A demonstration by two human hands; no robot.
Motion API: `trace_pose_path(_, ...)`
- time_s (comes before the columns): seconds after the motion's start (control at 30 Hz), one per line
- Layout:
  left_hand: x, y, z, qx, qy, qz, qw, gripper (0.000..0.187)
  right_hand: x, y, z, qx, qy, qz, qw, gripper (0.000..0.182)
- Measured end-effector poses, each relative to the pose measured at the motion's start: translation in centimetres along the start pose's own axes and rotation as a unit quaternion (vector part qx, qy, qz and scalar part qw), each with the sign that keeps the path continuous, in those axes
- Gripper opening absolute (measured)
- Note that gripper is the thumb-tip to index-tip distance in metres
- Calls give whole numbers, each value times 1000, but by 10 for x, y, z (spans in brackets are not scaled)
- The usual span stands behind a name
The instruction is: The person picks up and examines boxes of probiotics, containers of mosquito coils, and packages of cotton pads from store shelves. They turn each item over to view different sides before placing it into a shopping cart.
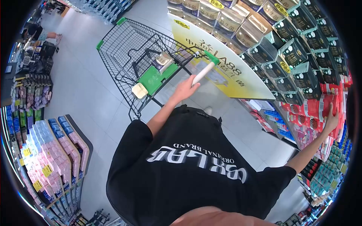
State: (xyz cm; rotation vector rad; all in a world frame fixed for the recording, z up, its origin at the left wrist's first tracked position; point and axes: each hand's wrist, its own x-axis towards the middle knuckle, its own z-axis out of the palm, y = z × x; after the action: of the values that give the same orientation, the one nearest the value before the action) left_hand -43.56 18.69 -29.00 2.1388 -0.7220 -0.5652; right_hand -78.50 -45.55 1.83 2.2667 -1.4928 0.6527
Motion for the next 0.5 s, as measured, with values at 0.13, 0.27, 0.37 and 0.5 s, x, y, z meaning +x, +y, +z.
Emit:
trace_pose_path(0.13,-3,1,-2,-5,12,11,1000,47,-7,9,-9,1,9,1,1000,82)
trace_pose_path(0.27,-5,6,-10,-32,-16,-19,999,48,13,58,-3,20,14,63,998,83)
trace_pose_path(0.37,-1,2,-3,-27,5,-17,999,47,-23,25,-41,153,17,120,981,86)
trace_pose_path(0.5,5,6,-5,-63,22,86,994,44,-57,19,-79,246,156,91,952,60)
